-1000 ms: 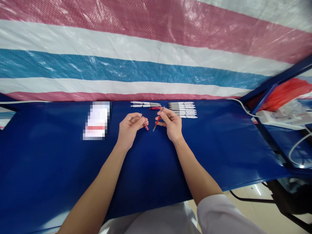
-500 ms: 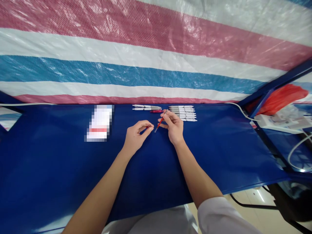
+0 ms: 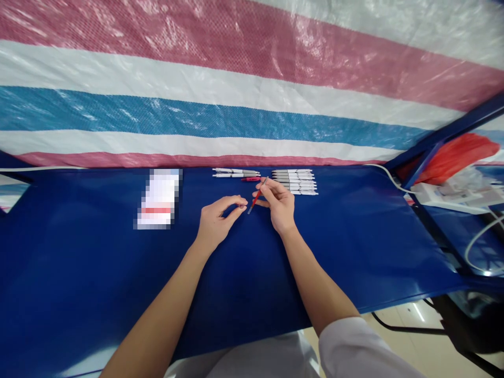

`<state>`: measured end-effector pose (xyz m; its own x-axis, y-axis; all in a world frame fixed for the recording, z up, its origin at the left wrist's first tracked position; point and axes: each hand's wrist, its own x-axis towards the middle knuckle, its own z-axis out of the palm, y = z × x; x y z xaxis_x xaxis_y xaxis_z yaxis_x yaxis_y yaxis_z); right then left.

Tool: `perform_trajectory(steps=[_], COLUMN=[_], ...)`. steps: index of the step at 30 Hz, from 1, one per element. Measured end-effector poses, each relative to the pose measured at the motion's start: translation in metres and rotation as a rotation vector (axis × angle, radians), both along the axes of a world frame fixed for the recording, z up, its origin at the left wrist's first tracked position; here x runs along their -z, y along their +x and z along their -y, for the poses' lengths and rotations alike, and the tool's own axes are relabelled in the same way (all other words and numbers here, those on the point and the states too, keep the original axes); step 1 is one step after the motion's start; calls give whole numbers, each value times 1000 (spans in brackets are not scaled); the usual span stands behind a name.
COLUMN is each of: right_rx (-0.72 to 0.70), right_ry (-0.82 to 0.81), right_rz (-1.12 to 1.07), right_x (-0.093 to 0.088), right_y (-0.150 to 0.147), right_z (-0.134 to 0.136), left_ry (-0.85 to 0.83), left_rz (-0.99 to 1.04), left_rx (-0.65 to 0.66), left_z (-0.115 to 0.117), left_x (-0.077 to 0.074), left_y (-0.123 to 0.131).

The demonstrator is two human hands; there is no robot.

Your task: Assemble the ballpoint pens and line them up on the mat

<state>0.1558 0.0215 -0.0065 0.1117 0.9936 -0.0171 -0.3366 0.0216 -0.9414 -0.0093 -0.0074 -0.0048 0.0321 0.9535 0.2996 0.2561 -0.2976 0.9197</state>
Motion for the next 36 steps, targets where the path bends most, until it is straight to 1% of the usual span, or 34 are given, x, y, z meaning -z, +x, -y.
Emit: perform_trajectory(steps=[2, 6, 12, 14, 20, 23, 28, 31, 36], right_rx=[-2, -9, 11, 11, 47, 71, 93, 105, 120], right_ry=[4, 11, 7, 14, 22, 57, 198, 281, 407], right_rz=[2, 10, 8, 3, 14, 35, 107, 197, 342], right_x=[1, 1, -3, -4, -5, -4, 3, 6, 6], right_y=[0, -3, -8, -10, -10, -11, -11, -10, -7], right_z=[0, 0, 4, 5, 4, 5, 7, 8, 12], left_ry=[-17, -81, -174, -205, -239, -251, -251, -251, -266], left_rz=[20, 149, 479, 530, 519, 518, 537, 549, 559], left_rx=[-16, -64, -77, -89, -121, -128, -150, -150, -135], left_z=[0, -2, -10, -12, -12, -12, -13, -14, -15], left_x=[-2, -6, -2, -1, -2, -3, -3, -1, 2], left_y=[1, 1, -1, -1, 0, 0, -2, -3, -4])
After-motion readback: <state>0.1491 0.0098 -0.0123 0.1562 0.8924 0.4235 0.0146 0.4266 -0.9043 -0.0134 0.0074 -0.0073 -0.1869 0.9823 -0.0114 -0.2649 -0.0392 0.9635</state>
